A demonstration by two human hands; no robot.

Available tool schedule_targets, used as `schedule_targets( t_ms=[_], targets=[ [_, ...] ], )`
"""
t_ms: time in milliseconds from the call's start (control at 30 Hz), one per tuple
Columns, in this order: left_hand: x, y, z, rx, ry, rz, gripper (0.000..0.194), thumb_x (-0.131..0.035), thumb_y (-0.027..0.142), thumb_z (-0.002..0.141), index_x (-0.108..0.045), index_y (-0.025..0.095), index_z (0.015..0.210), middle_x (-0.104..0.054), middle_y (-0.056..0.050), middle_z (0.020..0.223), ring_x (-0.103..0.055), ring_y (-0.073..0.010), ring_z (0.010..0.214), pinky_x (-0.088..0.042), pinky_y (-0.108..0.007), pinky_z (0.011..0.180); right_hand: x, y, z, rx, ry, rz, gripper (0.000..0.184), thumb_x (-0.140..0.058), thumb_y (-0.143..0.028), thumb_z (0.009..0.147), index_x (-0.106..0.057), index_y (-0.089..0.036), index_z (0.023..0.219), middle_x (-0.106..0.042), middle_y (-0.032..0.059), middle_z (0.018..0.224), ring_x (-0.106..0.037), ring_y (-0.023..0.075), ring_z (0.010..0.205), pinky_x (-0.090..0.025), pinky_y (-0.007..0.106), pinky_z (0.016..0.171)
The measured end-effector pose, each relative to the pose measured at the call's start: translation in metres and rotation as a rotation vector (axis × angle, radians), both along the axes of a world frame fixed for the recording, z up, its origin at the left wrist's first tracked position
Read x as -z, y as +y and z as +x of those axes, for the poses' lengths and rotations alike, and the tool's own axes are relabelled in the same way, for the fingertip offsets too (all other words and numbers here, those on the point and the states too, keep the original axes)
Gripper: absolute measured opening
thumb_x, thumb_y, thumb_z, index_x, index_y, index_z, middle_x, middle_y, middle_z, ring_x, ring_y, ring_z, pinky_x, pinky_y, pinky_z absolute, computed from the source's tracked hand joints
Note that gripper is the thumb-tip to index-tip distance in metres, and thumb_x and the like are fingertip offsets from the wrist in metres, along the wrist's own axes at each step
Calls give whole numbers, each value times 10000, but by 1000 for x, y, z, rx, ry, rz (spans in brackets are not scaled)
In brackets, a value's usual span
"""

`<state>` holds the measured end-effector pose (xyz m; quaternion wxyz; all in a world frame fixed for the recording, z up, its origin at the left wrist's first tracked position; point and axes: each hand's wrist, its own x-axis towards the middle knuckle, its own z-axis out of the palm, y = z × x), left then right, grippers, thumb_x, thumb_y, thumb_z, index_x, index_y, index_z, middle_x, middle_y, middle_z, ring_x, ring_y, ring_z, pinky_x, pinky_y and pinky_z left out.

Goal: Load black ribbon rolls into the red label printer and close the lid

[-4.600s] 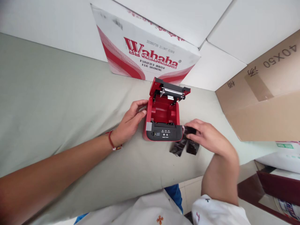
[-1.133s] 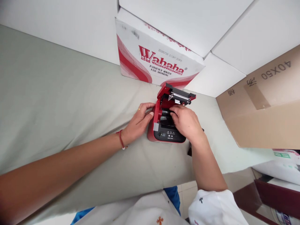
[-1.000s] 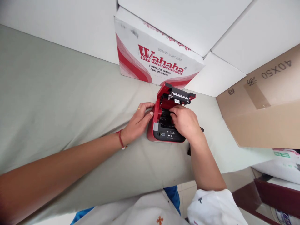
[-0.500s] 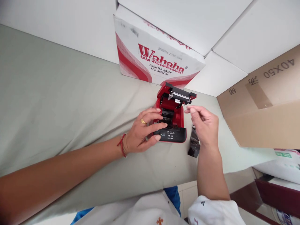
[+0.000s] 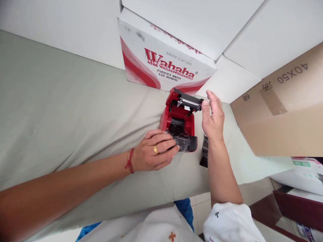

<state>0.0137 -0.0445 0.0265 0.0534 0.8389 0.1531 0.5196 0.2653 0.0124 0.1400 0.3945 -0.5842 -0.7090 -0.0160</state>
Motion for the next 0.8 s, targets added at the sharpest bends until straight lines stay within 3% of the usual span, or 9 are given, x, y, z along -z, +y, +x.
schedule_targets(
  t_ms=[133, 233, 333, 500, 667, 800],
  targets=[
    [2, 0, 3, 6, -21, -26, 348, -693, 219, 1033, -755, 370, 1340, -881, -20, 1265, -831, -237, 1253, -617, -466, 1208, -6, -4, -14, -12, -28, -45, 722, -427, -780, 1176, -850, -236, 1391, -850, 146, 1378, -785, 293, 1355, -595, 510, 1223],
    [1, 0, 5, 21, -35, -49, 346, -697, 201, 1036, -762, 387, 1321, -881, -11, 1258, -831, -226, 1243, -618, -454, 1204, -9, -22, -20, -48, -17, 48, 623, -458, -682, 1203, -901, -246, 1237, -878, 135, 1257, -815, 301, 1254, -617, 524, 1160],
    [1, 0, 4, 64, -62, -120, 370, -699, 177, 1039, -769, 405, 1322, -882, -2, 1261, -827, -215, 1242, -608, -450, 1221, -11, -48, -23, -135, -97, 78, 502, -509, -574, 1209, -906, -269, 1238, -886, 125, 1261, -823, 314, 1249, -622, 549, 1139],
    [1, -2, 3, 46, 19, -163, 364, -683, 189, 1049, -785, 415, 1315, -882, -1, 1251, -832, -217, 1248, -618, -464, 1228, -8, -79, -24, -253, -151, -140, 380, -589, -422, 1198, -903, -286, 1033, -899, 74, 1064, -839, 247, 1005, -669, 444, 896],
    [0, -4, 2, -29, -13, -23, 342, -681, 170, 1036, -777, 361, 1303, -882, -22, 1233, -825, -216, 1227, -629, -445, 1186, -9, -80, -28, -257, -195, -159, 324, -615, -325, 1183, -867, -261, 989, -879, 65, 1022, -801, 219, 944, -626, 408, 848],
    [-1, -3, -2, -6, -50, -44, 420, -681, 233, 1032, -733, 400, 1414, -868, -18, 1261, -800, -230, 1249, -587, -458, 1223, -10, -75, -33, -207, -227, -184, 388, -598, -364, 1185, -824, -266, 886, -823, 50, 898, -759, 213, 858, -589, 397, 789]
  ],
)
